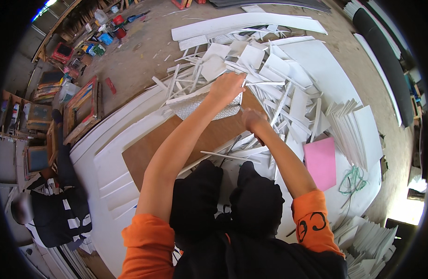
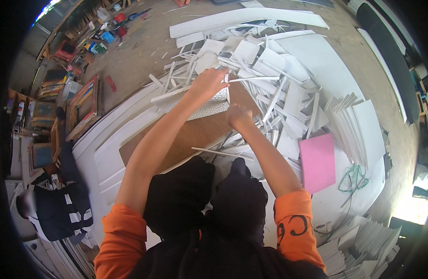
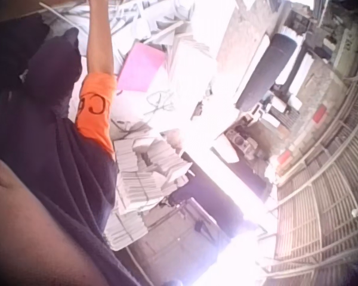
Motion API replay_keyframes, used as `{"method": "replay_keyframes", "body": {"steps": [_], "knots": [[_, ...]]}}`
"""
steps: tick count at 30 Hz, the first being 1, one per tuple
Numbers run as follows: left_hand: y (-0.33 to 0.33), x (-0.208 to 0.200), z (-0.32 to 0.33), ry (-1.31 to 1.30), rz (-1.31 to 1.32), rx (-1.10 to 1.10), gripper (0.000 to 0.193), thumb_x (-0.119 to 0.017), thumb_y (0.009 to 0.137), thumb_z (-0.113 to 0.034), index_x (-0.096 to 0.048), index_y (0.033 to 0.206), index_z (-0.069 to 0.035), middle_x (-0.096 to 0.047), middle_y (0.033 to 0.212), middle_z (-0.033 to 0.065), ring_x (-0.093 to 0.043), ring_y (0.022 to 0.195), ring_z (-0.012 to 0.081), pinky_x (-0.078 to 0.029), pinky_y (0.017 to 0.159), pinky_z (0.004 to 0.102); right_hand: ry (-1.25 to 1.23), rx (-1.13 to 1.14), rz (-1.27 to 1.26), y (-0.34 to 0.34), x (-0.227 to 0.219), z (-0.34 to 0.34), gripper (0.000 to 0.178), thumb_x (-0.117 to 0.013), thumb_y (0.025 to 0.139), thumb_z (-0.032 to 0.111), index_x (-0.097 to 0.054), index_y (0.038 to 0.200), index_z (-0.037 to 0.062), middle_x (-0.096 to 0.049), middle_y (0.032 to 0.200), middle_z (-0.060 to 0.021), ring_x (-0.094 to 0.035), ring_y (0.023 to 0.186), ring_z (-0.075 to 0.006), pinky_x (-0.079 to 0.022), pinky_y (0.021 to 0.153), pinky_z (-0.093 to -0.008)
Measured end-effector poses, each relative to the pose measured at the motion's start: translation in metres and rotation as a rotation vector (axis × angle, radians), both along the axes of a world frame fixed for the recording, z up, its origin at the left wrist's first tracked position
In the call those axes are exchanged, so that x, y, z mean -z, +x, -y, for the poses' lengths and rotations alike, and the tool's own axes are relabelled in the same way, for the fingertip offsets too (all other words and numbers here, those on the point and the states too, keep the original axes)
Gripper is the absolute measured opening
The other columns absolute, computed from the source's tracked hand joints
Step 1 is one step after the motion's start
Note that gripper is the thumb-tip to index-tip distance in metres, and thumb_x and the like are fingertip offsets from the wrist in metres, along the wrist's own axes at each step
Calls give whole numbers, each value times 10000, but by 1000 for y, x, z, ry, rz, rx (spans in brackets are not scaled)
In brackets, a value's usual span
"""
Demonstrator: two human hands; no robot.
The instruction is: The person sits on the floor and uses a utility knife to cut white foam sheets and bubble wrap into smaller rectangular pieces. They repeatedly measure, score, and snap the foam, then stack the cut pieces. The person also handles a pink foam sheet and a large curved white panel.
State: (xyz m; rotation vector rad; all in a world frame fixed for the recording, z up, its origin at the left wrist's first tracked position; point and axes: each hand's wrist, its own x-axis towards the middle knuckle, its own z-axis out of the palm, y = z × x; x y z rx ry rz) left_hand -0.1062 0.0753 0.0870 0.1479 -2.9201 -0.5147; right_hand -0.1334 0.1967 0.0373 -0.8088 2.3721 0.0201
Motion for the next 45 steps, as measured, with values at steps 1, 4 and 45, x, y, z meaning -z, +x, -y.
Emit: {"method": "replay_keyframes", "body": {"steps": [1, 4, 45], "knots": [[0, 0, 0, 10, 21, -2, 293, -625, 702, -207, -530, 926, -44, -573, 705, 185, -569, 746, 342, -450, 632, 416, 27, 3, 44, -1, 2, 1, 281, -432, 786, 147, -520, 997, -17, -557, 1030, -187, -557, 948, -292, -442, 793, -360], [-1, -1, -1, 32, 42, -12, 283, -628, 699, -209, -540, 914, -48, -576, 713, 186, -568, 749, 345, -450, 643, 412, -35, 10, -48, 0, 16, 5, 276, -435, 787, 143, -514, 986, -30, -552, 1026, -204, -550, 957, -300, -439, 799, -363], [-3, 0, 1, 63, 54, -18, 290, -614, 715, -215, -526, 915, -24, -579, 726, 186, -566, 737, 351, -445, 624, 418, -325, 187, -159, 17, 167, -4, 230, -384, 862, 253, -362, 930, 35, -596, 713, -207, -590, 700, -379, -470, 619, -473]]}}
